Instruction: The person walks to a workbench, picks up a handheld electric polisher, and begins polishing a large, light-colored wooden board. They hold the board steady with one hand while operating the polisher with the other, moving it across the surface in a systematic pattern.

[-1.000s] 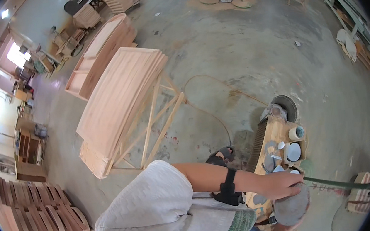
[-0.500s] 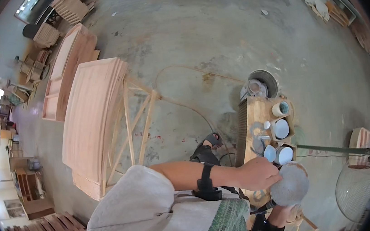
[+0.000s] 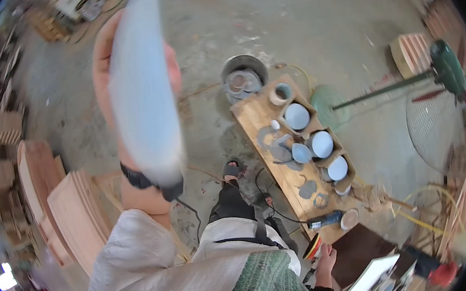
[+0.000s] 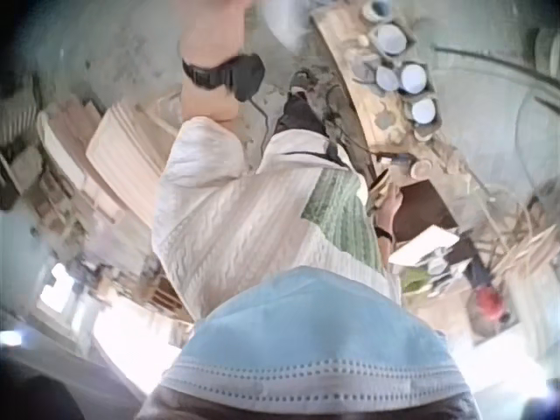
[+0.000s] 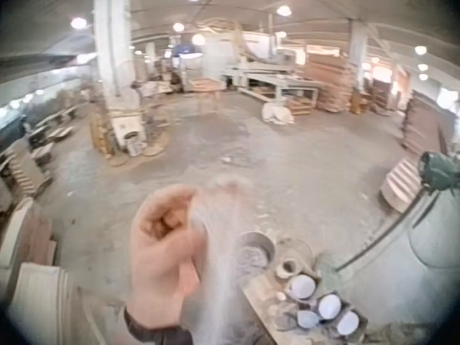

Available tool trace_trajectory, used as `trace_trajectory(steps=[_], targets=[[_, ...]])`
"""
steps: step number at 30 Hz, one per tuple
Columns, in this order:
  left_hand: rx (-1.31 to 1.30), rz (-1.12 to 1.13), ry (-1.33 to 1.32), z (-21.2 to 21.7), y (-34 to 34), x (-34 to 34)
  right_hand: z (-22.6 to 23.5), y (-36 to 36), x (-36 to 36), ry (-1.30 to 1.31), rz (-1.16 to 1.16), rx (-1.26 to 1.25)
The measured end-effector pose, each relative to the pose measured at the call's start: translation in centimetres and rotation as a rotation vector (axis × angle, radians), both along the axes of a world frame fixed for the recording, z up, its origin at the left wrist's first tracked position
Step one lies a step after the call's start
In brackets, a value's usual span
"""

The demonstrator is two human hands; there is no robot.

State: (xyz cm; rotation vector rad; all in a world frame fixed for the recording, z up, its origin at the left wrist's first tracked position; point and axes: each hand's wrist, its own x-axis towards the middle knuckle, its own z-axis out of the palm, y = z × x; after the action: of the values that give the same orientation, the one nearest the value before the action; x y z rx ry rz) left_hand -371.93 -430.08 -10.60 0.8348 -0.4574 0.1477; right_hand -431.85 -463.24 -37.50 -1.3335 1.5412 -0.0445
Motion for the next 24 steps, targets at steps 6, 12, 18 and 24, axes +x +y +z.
trace_trajectory(steps=[6,12,18,24], targets=[[1.139,0.19,0.578,-34.5,-10.7,8.0,3.5,7.4,-1.6,-0.005,-0.186,-0.041],[1.579,-0.508,0.008,-39.1,-24.4,-11.6,7.2,11.4,-2.5,0.038,-0.38,-0.111],[1.204,-0.554,-0.879,-40.4,-38.8,-23.4,7.1,14.6,-5.8,0.036,-0.472,-0.109],[1.461,-0.395,-1.247,-52.1,-44.8,-28.4,6.0,17.8,-12.6,0.134,-0.445,-0.08]])
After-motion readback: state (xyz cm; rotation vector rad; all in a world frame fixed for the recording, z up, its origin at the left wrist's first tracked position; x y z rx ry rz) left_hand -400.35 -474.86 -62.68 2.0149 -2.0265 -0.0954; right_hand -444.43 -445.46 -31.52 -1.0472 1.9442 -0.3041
